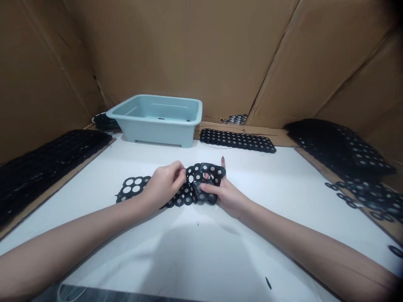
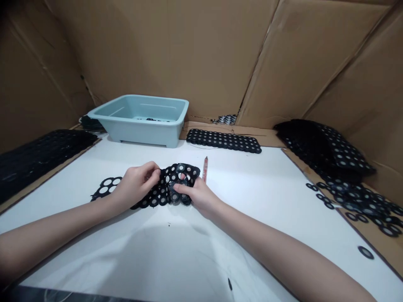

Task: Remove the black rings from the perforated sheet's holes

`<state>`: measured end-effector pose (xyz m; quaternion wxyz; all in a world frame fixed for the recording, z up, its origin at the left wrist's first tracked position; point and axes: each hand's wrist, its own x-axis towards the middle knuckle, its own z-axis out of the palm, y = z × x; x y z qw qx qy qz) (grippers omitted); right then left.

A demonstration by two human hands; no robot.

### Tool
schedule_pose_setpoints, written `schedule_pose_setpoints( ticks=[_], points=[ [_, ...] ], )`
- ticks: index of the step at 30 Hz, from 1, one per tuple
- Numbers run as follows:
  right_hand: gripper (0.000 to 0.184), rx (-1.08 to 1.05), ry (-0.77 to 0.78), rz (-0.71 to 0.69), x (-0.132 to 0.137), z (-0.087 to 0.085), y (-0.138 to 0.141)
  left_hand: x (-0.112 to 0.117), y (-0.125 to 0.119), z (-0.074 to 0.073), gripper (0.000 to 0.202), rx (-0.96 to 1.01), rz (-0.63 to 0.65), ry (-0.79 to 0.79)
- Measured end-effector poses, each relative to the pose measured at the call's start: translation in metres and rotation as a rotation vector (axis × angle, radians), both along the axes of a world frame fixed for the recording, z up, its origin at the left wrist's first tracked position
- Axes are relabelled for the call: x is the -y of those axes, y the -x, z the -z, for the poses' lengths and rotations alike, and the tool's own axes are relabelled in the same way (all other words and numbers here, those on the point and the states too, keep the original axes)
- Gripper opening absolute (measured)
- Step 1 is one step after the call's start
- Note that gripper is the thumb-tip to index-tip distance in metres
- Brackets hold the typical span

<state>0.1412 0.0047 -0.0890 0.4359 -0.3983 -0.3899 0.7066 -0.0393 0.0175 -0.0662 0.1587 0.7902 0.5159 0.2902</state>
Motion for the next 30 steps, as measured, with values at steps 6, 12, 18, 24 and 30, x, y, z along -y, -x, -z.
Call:
schedule_pose_setpoints(
  ticks=[6,12,18,24,30],
  points=[
    [0.026,-0.005,0.013,0.037,0.001,-0.002,0.001,0.005,-0.004,0.001,0.020,-0.082,0.060,0.032],
    [0.068,-0.049,0.024,0.128,0.002,-0.004,0.003,0.010,-0.005,-0.003,0.020,-0.086,0.019,0.081],
    [0.090,-0.132,0.000,0.142,0.006,-0.002,0.004,0.018,-0.009,-0.003,0.018,0.013,0.016,0.231],
    [0.071,-0.095,-0.061,0.075,0.007,-0.001,0.005,0.019,-0.012,0.000,0.026,0.141,0.069,0.346],
    [0.059,-0.012,-0.106,0.072,0.006,-0.001,0.003,0.015,-0.011,0.000,0.027,0.212,0.088,0.416]
  ],
)
